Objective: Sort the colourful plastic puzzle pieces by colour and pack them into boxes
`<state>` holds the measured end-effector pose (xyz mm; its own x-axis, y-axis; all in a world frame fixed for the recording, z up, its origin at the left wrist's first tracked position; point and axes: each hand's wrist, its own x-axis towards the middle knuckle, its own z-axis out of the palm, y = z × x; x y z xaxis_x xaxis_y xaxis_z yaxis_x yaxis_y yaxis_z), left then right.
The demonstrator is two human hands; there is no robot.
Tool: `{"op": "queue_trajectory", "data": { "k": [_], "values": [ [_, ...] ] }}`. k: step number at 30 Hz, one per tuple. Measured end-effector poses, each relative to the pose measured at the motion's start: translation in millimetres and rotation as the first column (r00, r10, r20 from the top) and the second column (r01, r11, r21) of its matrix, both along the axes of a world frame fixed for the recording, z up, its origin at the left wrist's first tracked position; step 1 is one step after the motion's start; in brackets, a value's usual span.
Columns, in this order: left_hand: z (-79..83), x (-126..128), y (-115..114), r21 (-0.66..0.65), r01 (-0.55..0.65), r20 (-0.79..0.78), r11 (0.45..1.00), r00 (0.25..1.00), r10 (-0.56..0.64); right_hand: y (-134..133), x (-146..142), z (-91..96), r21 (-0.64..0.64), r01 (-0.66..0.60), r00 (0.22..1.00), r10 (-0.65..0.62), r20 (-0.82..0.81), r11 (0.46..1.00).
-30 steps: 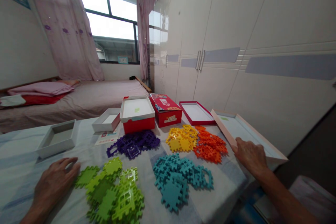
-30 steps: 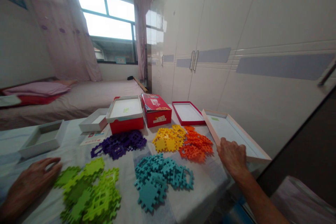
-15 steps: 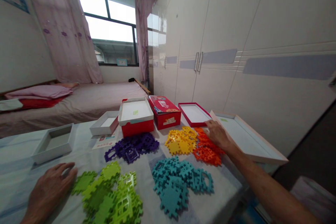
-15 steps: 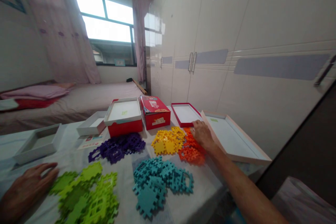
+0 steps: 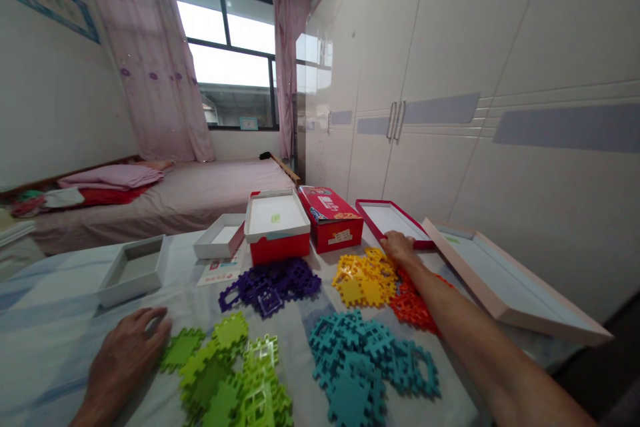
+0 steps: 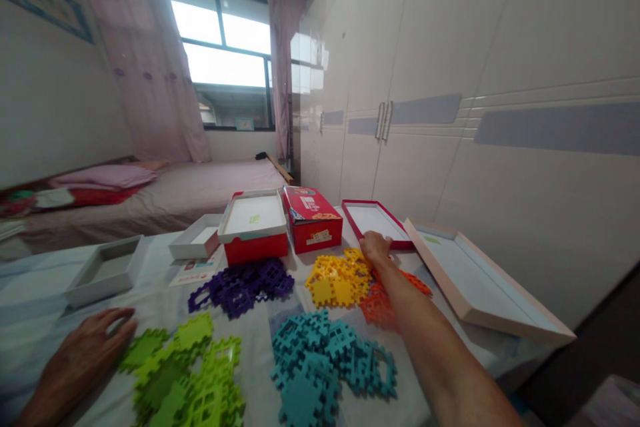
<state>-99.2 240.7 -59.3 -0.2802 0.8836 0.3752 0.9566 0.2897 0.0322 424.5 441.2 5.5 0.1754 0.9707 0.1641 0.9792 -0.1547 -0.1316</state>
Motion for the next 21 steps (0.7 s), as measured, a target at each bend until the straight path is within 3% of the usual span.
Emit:
{"op": "queue_trajectory", "data": {
  "k": [12,18,21],
  "values": [
    [7.0,6.7,-0.7,-0.101,-0.031,0.116,0.994,0.992,0.042,-19.4,8.7,19.4,0.272,-0.019,0.983,0.067,-0.171,0.962],
    [7.5,7.6,-1.9,-0.111,0.010,0.045,0.994,0.999,-0.005,-38.7,-14.6,46.6,0.395,-0.155,0.954,0.241,-0.178,0.906],
    [8.9,8.2,-1.9,-0.121,-0.005,0.033,0.993,0.999,0.009,-53.0,-41.2,67.8,0.441,-0.303,0.927,0.369,-0.071,0.845]
  ]
}}
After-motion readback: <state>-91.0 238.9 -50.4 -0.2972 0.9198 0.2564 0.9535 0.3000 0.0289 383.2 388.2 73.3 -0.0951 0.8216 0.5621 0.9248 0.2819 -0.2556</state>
